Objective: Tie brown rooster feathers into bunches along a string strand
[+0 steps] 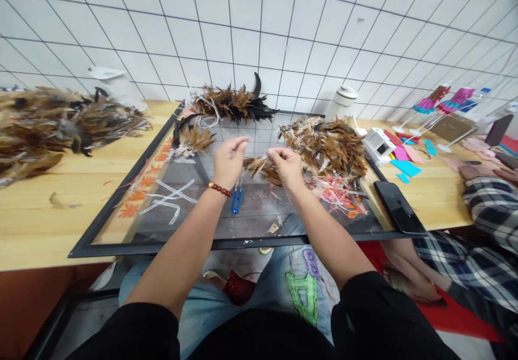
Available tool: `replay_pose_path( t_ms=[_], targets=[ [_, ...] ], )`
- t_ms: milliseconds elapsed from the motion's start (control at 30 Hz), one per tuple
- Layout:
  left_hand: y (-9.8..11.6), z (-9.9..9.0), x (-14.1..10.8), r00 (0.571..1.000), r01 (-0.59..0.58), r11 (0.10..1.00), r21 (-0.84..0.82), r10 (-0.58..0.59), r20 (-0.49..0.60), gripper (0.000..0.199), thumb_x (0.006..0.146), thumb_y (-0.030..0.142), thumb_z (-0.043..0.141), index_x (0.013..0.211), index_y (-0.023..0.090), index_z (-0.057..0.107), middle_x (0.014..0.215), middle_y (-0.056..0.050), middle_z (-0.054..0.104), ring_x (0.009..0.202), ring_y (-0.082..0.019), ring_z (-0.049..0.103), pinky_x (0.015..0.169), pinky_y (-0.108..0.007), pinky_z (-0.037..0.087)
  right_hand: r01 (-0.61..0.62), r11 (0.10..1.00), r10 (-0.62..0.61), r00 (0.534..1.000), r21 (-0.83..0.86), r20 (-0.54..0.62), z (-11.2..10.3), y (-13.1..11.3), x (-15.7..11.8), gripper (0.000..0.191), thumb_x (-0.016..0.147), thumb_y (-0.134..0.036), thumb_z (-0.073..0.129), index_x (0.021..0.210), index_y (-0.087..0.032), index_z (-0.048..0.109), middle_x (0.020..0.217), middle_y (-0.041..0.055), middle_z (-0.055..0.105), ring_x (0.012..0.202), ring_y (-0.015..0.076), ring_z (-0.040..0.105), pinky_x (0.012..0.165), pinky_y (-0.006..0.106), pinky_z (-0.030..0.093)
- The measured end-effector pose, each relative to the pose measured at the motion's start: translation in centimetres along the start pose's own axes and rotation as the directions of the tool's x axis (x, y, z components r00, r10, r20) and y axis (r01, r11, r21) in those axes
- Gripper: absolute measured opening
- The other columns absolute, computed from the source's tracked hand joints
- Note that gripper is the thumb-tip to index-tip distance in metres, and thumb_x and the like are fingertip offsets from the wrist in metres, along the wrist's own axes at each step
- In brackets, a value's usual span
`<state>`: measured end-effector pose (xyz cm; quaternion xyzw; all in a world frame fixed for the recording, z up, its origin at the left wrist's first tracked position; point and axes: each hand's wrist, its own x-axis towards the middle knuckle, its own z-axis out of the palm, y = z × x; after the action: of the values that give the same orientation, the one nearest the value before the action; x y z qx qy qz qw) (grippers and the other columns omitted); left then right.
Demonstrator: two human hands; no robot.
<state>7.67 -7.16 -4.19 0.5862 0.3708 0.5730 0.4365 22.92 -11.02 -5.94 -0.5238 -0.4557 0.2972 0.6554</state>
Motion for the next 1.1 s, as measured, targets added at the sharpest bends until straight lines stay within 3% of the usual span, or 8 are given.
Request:
replay_pose_path(
  t_ms=[67, 133, 367, 500, 633, 833, 1000, 1100],
  targets=[
    [0.9, 0.9, -1.2, 0.982, 0.042, 0.999, 0.008, -0.043, 0.186, 0.01, 0.074, 0.018, 0.066, 0.084, 0.019, 0.07, 0.092, -0.004, 0.068, 0.098, -0.021, 0.056, 0.081, -0.025, 0.042, 0.004, 1.0, -0.004, 0.999, -0.003, 0.051, 0.4, 0.1, -0.4, 0.027, 0.071, -0.043, 0.067, 0.076, -0.016, 0.069, 0.059, -0.0021, 0.061, 0.055, 0.0102, 0.055, 0.059, 0.023, 0.045],
    [1.2, 1.6, -1.9, 0.955, 0.074, 0.996, 0.04, -0.082, 0.283, 0.009, 0.072, 0.015, 0.066, 0.079, 0.019, 0.07, 0.08, -0.003, 0.067, 0.087, -0.02, 0.058, 0.075, -0.024, 0.04, 0.005, 1.0, -0.007, 0.997, 0.017, 0.075, 0.5, 0.1, -0.6, 0.028, 0.072, -0.043, 0.066, 0.077, -0.016, 0.07, 0.062, -0.001, 0.064, 0.057, 0.0109, 0.056, 0.06, 0.023, 0.046],
    [-0.2, 1.7, -1.7, 0.941, -0.082, 0.964, 0.252, -0.008, 0.337, 0.022, 0.074, 0.009, 0.06, 0.054, 0.018, 0.058, 0.055, 0.001, 0.048, 0.061, -0.014, 0.042, 0.062, -0.022, 0.032, 0.005, 0.999, -0.001, 0.995, -0.04, 0.103, 0.4, -0.2, -0.9, 0.028, 0.071, -0.044, 0.067, 0.075, -0.016, 0.069, 0.057, -0.0025, 0.059, 0.054, 0.0099, 0.052, 0.057, 0.022, 0.043],
    [-0.7, 1.9, -1.5, 0.934, 0.154, 0.976, 0.153, -0.194, 0.299, 0.02, 0.078, 0.017, 0.057, 0.058, 0.016, 0.06, 0.048, 0.003, 0.043, 0.048, -0.01, 0.034, 0.05, -0.021, 0.026, -0.026, 0.996, 0.022, 0.998, 0.086, 0.051, 0.3, -0.2, -0.2, 0.031, 0.071, -0.048, 0.066, 0.075, -0.017, 0.067, 0.059, -0.0037, 0.056, 0.055, 0.0086, 0.051, 0.059, 0.022, 0.044],
    [-0.3, 2.0, -1.5, 0.877, 0.409, 0.908, -0.089, -0.365, 0.312, 0.019, 0.079, 0.021, 0.059, 0.062, 0.013, 0.061, 0.047, 0.003, 0.04, 0.041, -0.006, 0.029, 0.042, -0.019, 0.02, -0.096, 0.979, 0.084, 0.994, 0.177, 0.075, -0.1, -0.2, 0.4, 0.035, 0.066, -0.049, 0.069, 0.082, -0.018, 0.068, 0.06, -0.0052, 0.054, 0.054, 0.0067, 0.047, 0.056, 0.021, 0.041],
    [0.4, 1.5, -1.4, 0.782, 0.549, 0.814, -0.193, -0.418, 0.463, 0.02, 0.074, 0.024, 0.068, 0.061, 0.011, 0.059, 0.049, 0.003, 0.039, 0.04, -0.002, 0.026, 0.038, -0.016, 0.021, -0.154, 0.972, 0.096, 0.949, 0.177, 0.301, 0.0, -0.7, -0.2, 0.041, 0.064, -0.05, 0.072, 0.091, -0.019, 0.07, 0.064, -0.0047, 0.058, 0.055, 0.0063, 0.045, 0.055, 0.02, 0.04],
    [0.2, 1.5, -1.7, 0.731, 0.583, 0.79, -0.19, -0.408, 0.548, 0.019, 0.075, 0.024, 0.068, 0.065, 0.01, 0.06, 0.048, 0.003, 0.042, 0.039, -0.003, 0.03, 0.038, -0.015, 0.023, -0.16, 0.959, 0.072, 0.936, 0.234, 0.345, 0.0, -1.1, -0.5, 0.034, 0.064, -0.049, 0.074, 0.072, -0.017, 0.067, 0.056, -0.0044, 0.056, 0.052, 0.007, 0.049, 0.053, 0.02, 0.042],
    [0.3, 1.7, -1.8, 0.701, 0.601, 0.772, -0.206, -0.386, 0.599, 0.021, 0.075, 0.028, 0.069, 0.067, 0.01, 0.06, 0.05, 0.001, 0.048, 0.042, -0.005, 0.04, 0.043, -0.018, 0.033, -0.168, 0.958, 0.086, 0.941, 0.234, 0.326, 0.0, -1.1, -0.6, 0.036, 0.063, -0.051, 0.074, 0.067, -0.017, 0.063, 0.05, -0.0057, 0.053, 0.046, 0.0068, 0.048, 0.048, 0.02, 0.043]
  ],
)
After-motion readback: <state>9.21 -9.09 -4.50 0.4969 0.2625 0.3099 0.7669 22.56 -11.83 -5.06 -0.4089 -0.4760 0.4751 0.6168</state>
